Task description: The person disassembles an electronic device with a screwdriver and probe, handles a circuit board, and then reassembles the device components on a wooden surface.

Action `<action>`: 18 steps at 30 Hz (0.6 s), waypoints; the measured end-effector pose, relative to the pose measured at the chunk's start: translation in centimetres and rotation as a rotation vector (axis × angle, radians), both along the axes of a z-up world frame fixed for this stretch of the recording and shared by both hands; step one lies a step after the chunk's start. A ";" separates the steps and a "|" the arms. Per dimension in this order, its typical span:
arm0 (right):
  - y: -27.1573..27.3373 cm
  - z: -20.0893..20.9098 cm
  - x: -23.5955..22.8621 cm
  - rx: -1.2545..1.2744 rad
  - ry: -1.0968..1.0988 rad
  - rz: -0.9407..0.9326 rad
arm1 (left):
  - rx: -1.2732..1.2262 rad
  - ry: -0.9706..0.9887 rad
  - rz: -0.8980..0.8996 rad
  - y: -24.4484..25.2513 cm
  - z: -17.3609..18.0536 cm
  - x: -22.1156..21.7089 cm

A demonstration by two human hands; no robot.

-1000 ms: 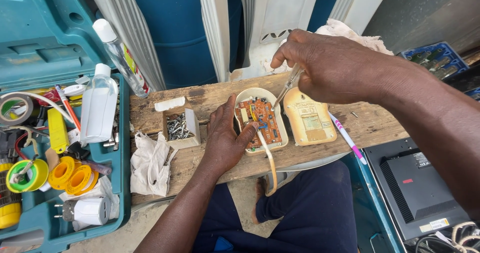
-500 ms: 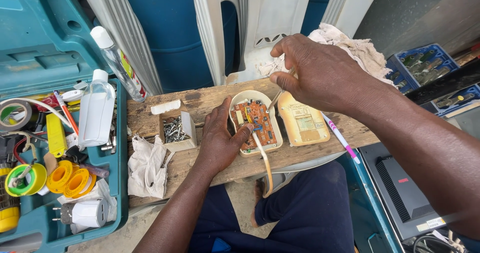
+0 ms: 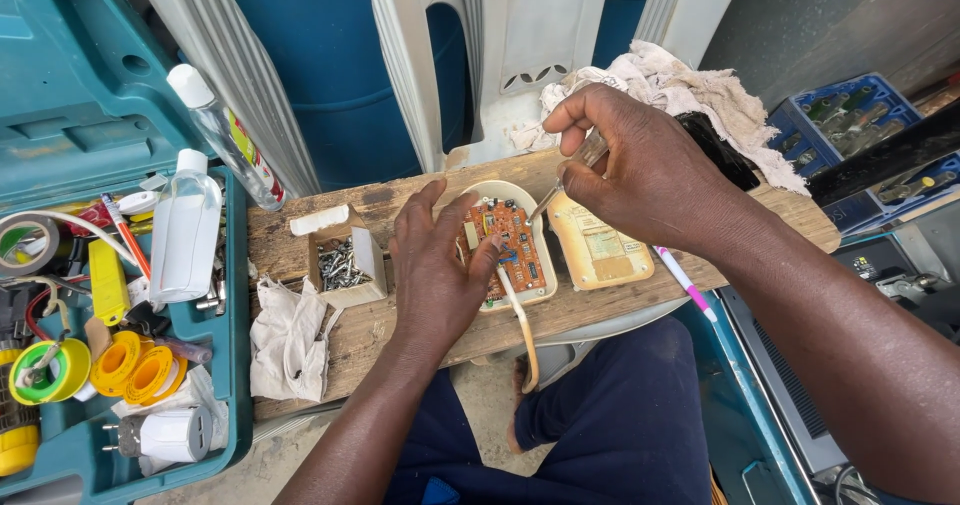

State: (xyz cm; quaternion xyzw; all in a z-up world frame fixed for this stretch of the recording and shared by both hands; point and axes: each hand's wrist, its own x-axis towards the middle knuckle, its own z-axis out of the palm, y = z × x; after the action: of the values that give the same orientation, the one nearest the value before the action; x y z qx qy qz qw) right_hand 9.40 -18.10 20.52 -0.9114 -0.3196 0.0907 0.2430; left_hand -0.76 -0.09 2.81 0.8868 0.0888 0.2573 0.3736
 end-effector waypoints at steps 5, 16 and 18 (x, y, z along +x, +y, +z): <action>-1.2 -1.4 0.3 0.032 -0.123 0.083 | 0.284 -0.032 -0.048 -1.8 1.0 2.2; -2.3 -1.5 -0.2 0.062 -0.135 0.124 | 0.405 0.335 -0.149 -2.7 0.8 6.8; -2.3 -1.2 -0.5 0.104 -0.118 0.242 | 0.393 0.406 -0.140 -2.8 1.8 6.9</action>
State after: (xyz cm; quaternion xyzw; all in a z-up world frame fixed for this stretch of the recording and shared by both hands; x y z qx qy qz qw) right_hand 8.94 -20.45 19.27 -0.8560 -0.4454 0.0489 0.2580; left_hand 6.16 -2.92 4.57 0.9795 0.0488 0.0603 0.1861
